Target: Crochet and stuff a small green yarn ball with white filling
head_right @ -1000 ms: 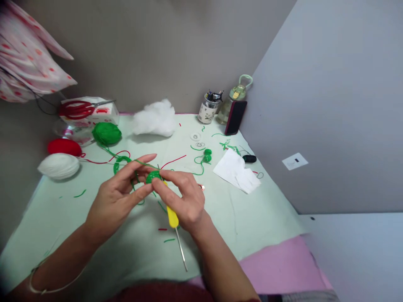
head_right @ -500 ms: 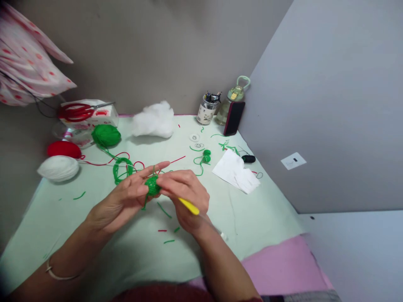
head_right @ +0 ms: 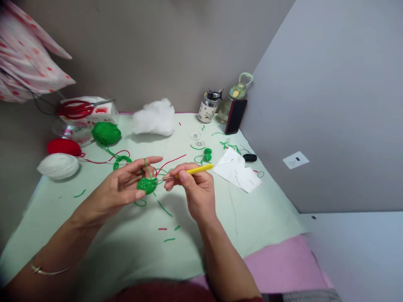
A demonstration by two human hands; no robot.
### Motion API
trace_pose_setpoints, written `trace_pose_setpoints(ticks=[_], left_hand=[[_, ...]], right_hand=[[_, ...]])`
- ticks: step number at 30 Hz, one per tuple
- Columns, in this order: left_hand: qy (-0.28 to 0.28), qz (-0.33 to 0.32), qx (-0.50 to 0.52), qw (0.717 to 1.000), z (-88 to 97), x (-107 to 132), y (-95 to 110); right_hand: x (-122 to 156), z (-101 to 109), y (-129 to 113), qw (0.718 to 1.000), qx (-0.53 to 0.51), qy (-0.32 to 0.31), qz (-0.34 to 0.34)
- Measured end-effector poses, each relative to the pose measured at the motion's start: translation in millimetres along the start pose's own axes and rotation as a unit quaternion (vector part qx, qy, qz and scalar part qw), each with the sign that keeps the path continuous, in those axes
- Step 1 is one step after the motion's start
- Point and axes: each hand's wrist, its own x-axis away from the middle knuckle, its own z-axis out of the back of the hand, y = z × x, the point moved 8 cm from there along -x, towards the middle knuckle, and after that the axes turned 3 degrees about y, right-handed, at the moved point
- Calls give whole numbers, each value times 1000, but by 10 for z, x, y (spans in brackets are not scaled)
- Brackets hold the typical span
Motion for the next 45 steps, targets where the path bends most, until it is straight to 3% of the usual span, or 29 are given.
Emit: trace_pose_setpoints(ticks=[5,11,14,17,19,21,23,24,29,33,39,45], left_hand=[[8,27,55,998,-105,-15,-127],[15,32,98,995,-156,-20,-174],[23,33,90,995,-147,-18,-178],[29,29,66,997,-145,-24,-182],[51,26,45,997,-126,-23,-185],[72,26,44,996,-118,-12,-193],[67,32,71,995,-156,-1,-207],[56,37,90,994,-186,4,-214],[13,59,173,983,-278,0,-221],[18,62,174,983,-231,-9,-196],[49,57,158,985,-136,-34,-169],[57,50,159,984,-227,-30,-239]], right_hand=[[67,-97,-126,985,132,13,112],[60,-11,35,994,87,54,46],[50,16,-15,991,101,65,66],[55,-41,-77,987,127,27,100],[95,-95,-110,970,200,8,138],[177,-134,-175,935,289,26,205],[268,-156,-250,909,317,59,264],[292,-153,-273,909,305,72,275],[147,-92,-167,969,186,46,156],[33,-39,-60,991,109,5,79],[43,-114,-126,979,165,-61,100],[135,-119,-214,961,213,-3,175]])
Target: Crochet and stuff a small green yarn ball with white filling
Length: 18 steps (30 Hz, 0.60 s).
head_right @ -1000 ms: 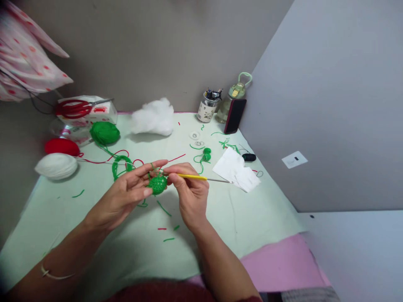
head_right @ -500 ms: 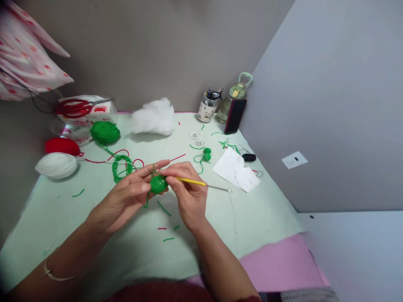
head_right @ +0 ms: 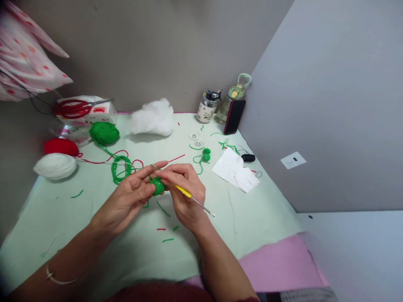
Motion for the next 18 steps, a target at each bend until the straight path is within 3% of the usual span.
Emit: trace_pose_setpoints(ticks=[8,18], left_hand=[[-26,27,42,998,36,16,86],[-44,26,48,998,42,-7,113]], right_hand=[[-29,-36,197,985,-125,-42,-111],[-5,-29,282,966,-205,3,-158]])
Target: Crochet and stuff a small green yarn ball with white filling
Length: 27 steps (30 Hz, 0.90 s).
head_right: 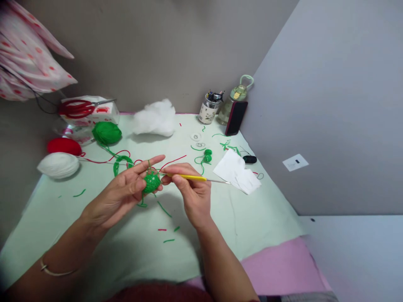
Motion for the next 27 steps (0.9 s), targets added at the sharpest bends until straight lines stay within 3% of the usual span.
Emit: trace_pose_setpoints(ticks=[6,10,17,27], left_hand=[[-12,0,-12,1000,62,3,39],[-11,-14,-43,999,48,8,40],[-1,-59,-153,986,37,-7,26],[-20,-42,-132,990,24,45,127]], right_hand=[[-73,121,28,995,-71,49,-58],[-65,63,74,992,-76,18,-99],[28,-111,-84,994,88,-41,43],[6,-26,-44,997,61,-31,43]])
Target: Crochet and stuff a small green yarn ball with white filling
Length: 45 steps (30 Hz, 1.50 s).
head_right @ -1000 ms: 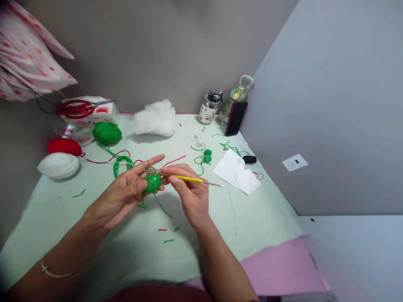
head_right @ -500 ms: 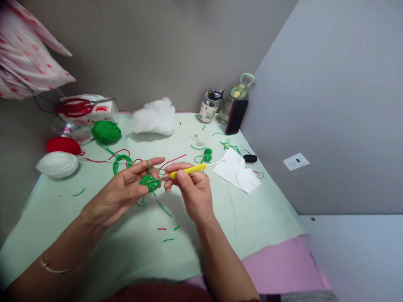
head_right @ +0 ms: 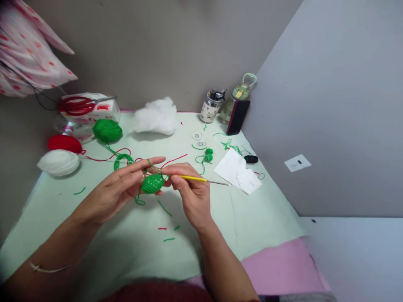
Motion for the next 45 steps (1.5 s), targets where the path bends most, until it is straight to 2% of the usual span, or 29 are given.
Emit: trace_pose_setpoints(ticks=[6,16,20,23,29,33,40,45], left_hand=[[-37,12,51,998,-88,-11,-25],[4,8,69,998,-71,-31,-17],[12,-6,14,1000,-21,-29,-33],[38,-20,-30,999,25,-17,-18],[72,-41,-54,995,9,23,56],[71,-42,-67,994,-17,56,52],[71,-50,-103,991,-1,70,72],[70,-28,-143,987,15,63,51]], right_hand=[[13,-11,9,1000,2,-3,-15],[2,-13,96,994,-88,8,-63],[14,-40,66,997,-65,-1,-49],[11,-42,58,997,-58,5,-47],[-20,-60,127,988,-118,10,-103],[-23,-68,158,980,-149,12,-134],[-28,-77,150,977,-158,14,-141],[-26,-90,152,976,-172,-6,-135]])
